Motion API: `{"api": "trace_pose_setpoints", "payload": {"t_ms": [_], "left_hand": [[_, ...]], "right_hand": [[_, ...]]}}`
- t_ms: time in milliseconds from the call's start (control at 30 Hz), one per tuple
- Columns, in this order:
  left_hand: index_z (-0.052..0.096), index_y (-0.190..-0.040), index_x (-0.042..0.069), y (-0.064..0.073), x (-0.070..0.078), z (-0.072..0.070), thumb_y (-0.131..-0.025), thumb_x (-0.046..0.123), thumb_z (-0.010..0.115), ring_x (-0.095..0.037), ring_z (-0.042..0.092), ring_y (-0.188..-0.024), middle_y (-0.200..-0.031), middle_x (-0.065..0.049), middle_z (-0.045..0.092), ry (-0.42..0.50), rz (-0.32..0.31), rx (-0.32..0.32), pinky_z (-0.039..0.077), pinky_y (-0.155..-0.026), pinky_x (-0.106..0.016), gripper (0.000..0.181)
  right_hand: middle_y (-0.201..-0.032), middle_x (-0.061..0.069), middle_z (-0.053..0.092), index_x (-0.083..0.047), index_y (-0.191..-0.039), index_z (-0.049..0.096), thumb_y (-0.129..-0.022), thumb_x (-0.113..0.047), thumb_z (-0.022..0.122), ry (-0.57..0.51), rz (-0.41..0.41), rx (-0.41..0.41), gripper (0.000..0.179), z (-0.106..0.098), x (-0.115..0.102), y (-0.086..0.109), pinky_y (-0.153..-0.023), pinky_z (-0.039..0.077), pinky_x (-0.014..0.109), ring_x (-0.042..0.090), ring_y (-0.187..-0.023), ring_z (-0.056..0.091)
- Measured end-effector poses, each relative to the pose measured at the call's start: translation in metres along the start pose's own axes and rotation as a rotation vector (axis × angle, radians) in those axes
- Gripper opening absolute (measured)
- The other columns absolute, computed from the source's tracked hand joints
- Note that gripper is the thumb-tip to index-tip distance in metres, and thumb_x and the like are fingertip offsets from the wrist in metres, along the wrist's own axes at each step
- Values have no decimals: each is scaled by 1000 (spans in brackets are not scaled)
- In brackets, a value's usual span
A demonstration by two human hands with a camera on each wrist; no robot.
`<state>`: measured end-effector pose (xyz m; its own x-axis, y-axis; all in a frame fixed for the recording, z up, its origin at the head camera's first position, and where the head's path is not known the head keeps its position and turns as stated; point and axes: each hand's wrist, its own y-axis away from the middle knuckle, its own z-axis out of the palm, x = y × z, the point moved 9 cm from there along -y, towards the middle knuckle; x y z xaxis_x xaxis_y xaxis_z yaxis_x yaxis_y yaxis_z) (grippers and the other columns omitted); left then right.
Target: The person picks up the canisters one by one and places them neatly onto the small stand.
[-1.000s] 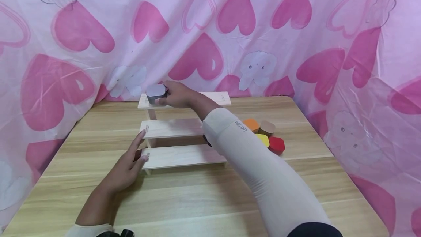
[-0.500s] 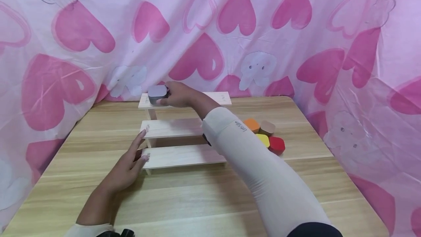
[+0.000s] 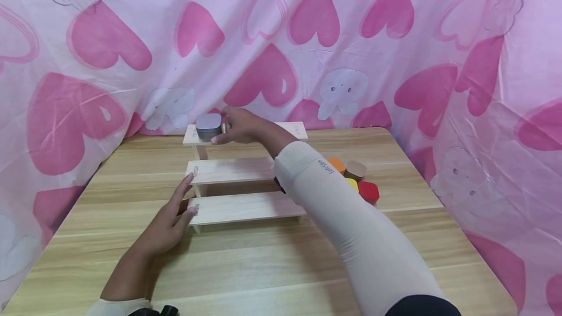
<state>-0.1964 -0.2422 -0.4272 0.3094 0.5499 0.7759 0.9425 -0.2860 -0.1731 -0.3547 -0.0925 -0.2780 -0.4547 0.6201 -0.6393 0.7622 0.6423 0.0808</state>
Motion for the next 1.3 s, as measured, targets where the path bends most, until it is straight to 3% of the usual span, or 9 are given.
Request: {"api": "trace_pose_setpoints", "payload": {"t_ms": [167, 300, 633, 767, 900, 1133, 1300], "left_hand": [[-1, -177, 37, 0, 0, 1, -113, 7, 56, -59, 51, -149, -184, -17, 15, 3, 20, 6, 48, -113, -65, 91], [-1, -176, 39, 1, 0, 0, -113, 9, 57, -59, 48, -151, -185, -14, 14, -3, 9, 9, 48, -114, -65, 91], [0, -177, 36, 1, 1, 0, -113, 6, 56, -59, 51, -148, -183, -20, 18, -3, 19, 15, 48, -113, -66, 91], [-1, -177, 37, 1, 1, 0, -113, 8, 56, -60, 47, -151, -184, -18, 16, -11, 13, 13, 46, -114, -67, 90], [-1, -177, 36, 1, 0, 0, -113, 9, 57, -60, 44, -153, -184, -17, 15, -11, 15, 12, 46, -114, -66, 90], [-1, -177, 38, 0, -2, 1, -113, 9, 57, -59, 42, -155, -185, -14, 14, -11, 10, 13, 46, -114, -65, 91], [-2, -177, 38, 0, -2, 0, -113, 10, 57, -60, 46, -152, -185, -16, 15, -15, 9, 13, 47, -113, -65, 91]], "right_hand": [[-87, 3, 57, -6, -168, 36, -92, -24, 92, -76, -17, 49, 96, -3, 3, 6, -73, 49, 26, 14, -78, 52], [-71, -2, 47, -4, -172, 28, -88, -14, 93, -121, -48, 112, 106, -6, 1, 16, -65, 44, 25, 10, -64, 44], [-76, -1, 48, -8, -172, 27, -89, -16, 93, -127, 2, 205, 106, -13, 12, 58, -92, 51, 30, 12, -69, 44], [-78, -1, 50, -11, -172, 28, -89, -15, 92, -189, 16, 247, 105, -19, 20, 80, -86, 52, 31, 13, -69, 44], [-79, 0, 50, -14, -172, 30, -90, -11, 90, -269, 21, 275, 102, -24, 28, 105, -70, 49, 31, 13, -65, 42], [-76, 1, 52, -17, -171, 33, -91, -10, 89, -333, 22, 307, 98, -33, 40, 148, -75, 53, 31, 16, -66, 43], [-74, 2, 49, -19, -169, 37, -91, -8, 89, -402, 17, 323, 94, -39, 52, 176, -65, 50, 28, 15, -65, 41]]}}
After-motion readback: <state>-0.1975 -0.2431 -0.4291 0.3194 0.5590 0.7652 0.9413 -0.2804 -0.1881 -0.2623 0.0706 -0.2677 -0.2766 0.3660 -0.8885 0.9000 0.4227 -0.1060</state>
